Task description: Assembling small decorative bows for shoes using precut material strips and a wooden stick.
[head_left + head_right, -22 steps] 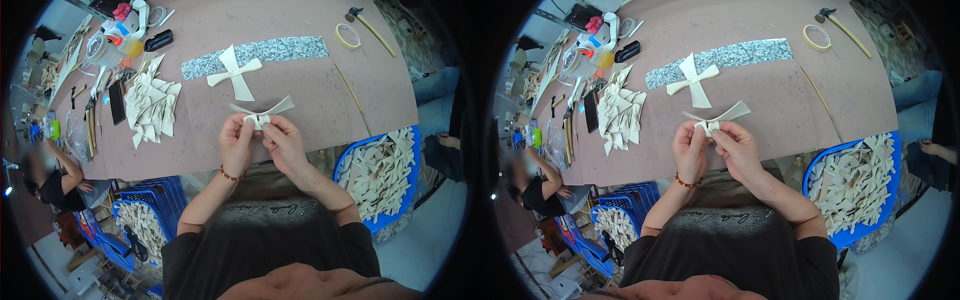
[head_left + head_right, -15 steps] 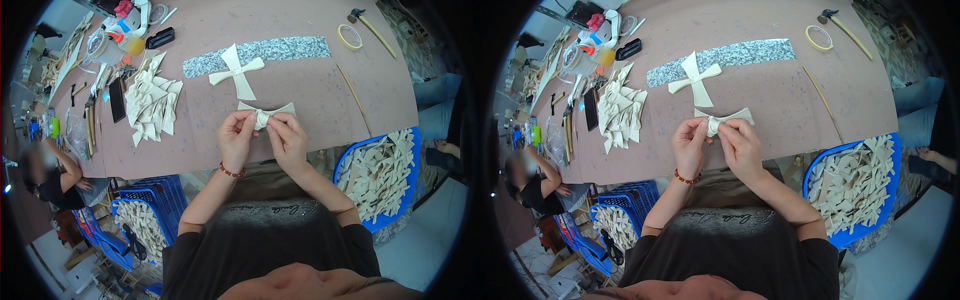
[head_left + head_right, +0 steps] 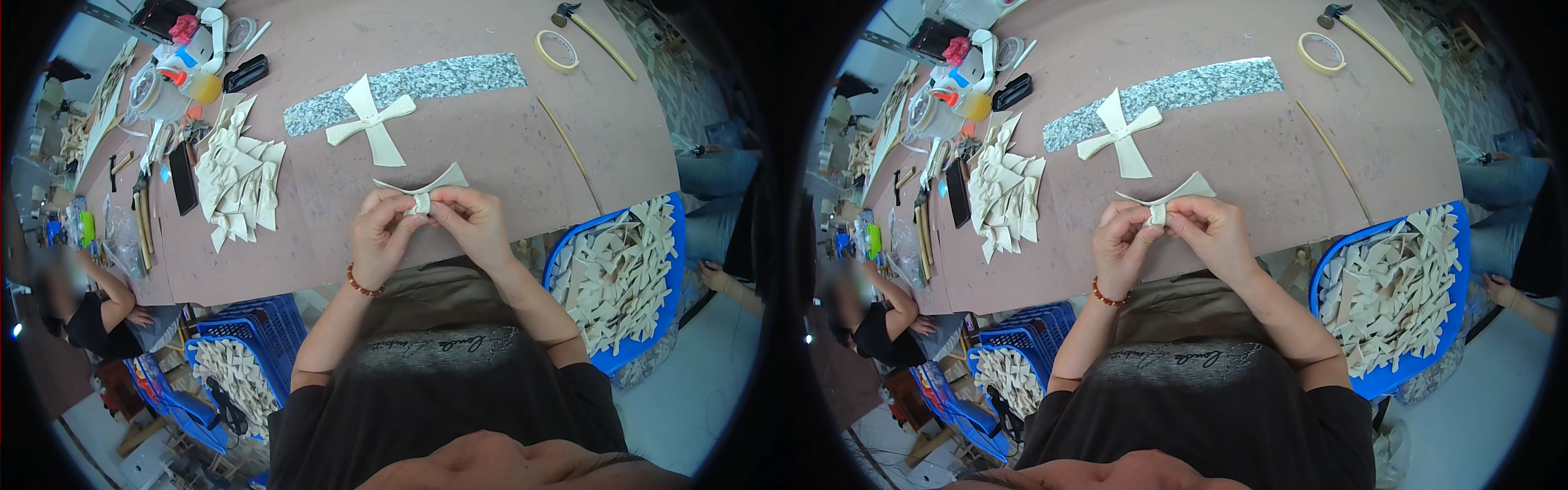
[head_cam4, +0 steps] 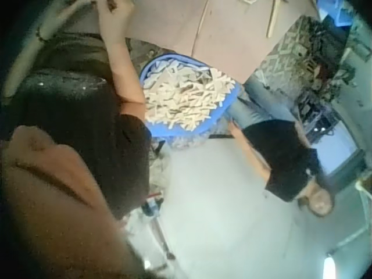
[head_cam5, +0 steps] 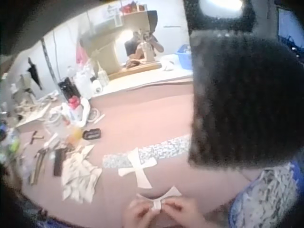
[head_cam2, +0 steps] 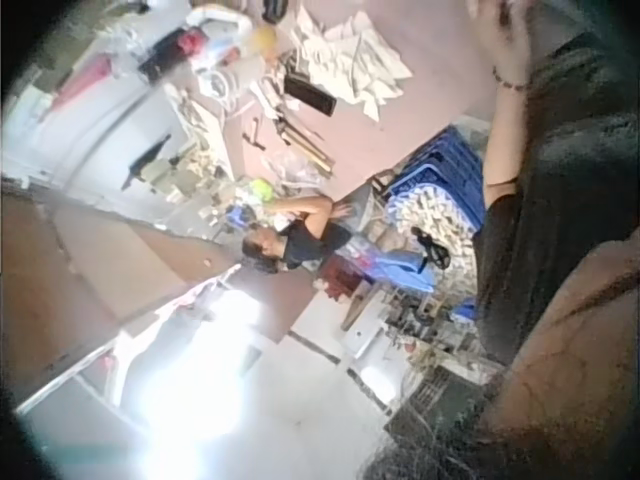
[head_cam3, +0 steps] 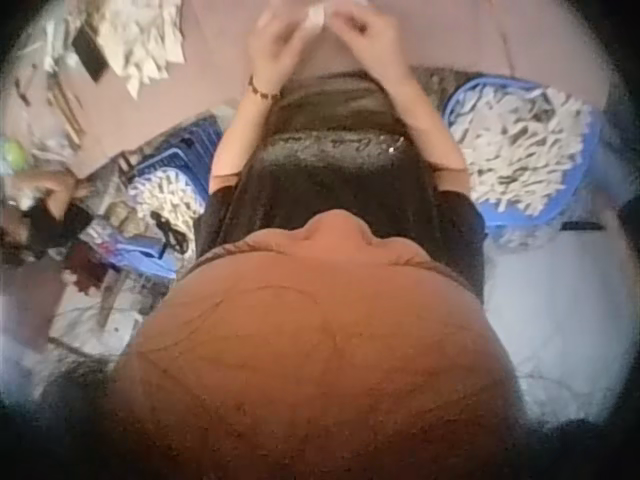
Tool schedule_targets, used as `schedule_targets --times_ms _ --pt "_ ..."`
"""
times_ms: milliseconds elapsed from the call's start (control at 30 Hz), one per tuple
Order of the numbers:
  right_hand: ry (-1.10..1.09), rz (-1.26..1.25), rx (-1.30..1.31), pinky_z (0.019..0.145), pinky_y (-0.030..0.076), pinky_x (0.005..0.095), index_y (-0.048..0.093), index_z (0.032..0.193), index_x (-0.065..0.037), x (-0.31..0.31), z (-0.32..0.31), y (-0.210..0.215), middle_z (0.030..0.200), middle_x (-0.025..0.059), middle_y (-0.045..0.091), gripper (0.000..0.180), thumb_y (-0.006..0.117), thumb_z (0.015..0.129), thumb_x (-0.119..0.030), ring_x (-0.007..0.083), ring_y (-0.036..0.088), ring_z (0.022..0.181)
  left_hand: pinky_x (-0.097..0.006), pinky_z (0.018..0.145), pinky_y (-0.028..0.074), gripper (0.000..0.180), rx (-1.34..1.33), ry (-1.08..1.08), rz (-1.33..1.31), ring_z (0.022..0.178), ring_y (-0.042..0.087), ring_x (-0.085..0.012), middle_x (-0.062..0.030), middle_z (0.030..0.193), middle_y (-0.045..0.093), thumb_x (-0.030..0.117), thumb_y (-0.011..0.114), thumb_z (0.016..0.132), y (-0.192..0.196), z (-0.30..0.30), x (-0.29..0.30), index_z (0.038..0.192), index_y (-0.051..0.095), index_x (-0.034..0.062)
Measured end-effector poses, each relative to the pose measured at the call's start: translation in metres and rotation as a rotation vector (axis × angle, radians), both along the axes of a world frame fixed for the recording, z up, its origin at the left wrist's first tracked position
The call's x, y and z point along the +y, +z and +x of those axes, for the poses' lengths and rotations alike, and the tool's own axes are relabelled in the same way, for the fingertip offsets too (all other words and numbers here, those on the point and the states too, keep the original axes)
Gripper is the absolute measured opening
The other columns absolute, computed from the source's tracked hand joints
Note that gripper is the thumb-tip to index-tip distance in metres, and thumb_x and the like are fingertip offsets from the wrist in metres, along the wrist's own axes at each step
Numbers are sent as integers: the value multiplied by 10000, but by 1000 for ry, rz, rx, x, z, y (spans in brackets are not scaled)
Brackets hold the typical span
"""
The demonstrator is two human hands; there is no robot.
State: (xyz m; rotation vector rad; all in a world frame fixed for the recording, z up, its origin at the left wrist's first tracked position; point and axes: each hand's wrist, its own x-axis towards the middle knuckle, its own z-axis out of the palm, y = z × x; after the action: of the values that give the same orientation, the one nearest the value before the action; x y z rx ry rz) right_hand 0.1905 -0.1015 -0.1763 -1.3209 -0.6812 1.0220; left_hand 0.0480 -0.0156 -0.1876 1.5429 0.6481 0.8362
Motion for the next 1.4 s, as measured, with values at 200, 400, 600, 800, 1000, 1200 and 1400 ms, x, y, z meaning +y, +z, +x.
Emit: schedule_targets --times_ms 200,400,600,800,1000,1200,1400 --pt "263 -85 165 630 507 204 651 955 15 8 17 8 807 31 666 100 654 893 -63 65 616 694 -205 716 512 258 -88 -202 -245 833 585 -80 -32 927 551 -44 716 801 7 -4 14 1006 562 -14" --pt "415 -102 216 571 462 202 596 877 -26 8 17 14 757 -13 583 63 608 907 -80 40 534 635 -211 730 514 433 -145 -391 -588 815 572 -62 -10 892 549 -82 727 771 13 -8 25 1023 405 60" --pt "8 66 390 549 358 198 544 854 -42 7 -12 -5 731 -32 522 75 504 911 -68 28 444 621 -177 511 390 233 124 -42 -328 579 481 -25 32 674 535 194 517 995 14 -12 -3 804 543 65" --pt "121 -24 -12 519 350 207 556 846 -23 7 -11 -3 677 -50 518 63 550 882 -74 21 427 604 -178 471 365 312 -37 -296 -855 528 467 -43 25 655 540 301 441 1026 27 -22 -1 844 559 77" --pt "269 -47 -195 510 311 206 520 819 -27 3 -2 6 681 -66 466 54 535 860 -58 9 382 612 -192 463 342 275 51 -237 -956 508 453 -63 -19 667 546 272 442 1023 33 -22 -5 860 534 71" --pt "417 -65 302 487 297 195 531 844 -52 0 -3 8 663 -56 443 54 502 883 -28 16 365 561 -258 483 387 195 -24 -210 -224 523 521 -111 -35 682 591 178 537 965 8 -30 -17 805 548 66" --pt "610 -309 894 440 283 195 537 859 -52 -9 9 15 645 -38 440 70 477 886 -28 42 349 500 -321 456 437 139 227 -407 654 530 575 -228 -70 645 567 77 703 754 45 -43 9 716 570 65"
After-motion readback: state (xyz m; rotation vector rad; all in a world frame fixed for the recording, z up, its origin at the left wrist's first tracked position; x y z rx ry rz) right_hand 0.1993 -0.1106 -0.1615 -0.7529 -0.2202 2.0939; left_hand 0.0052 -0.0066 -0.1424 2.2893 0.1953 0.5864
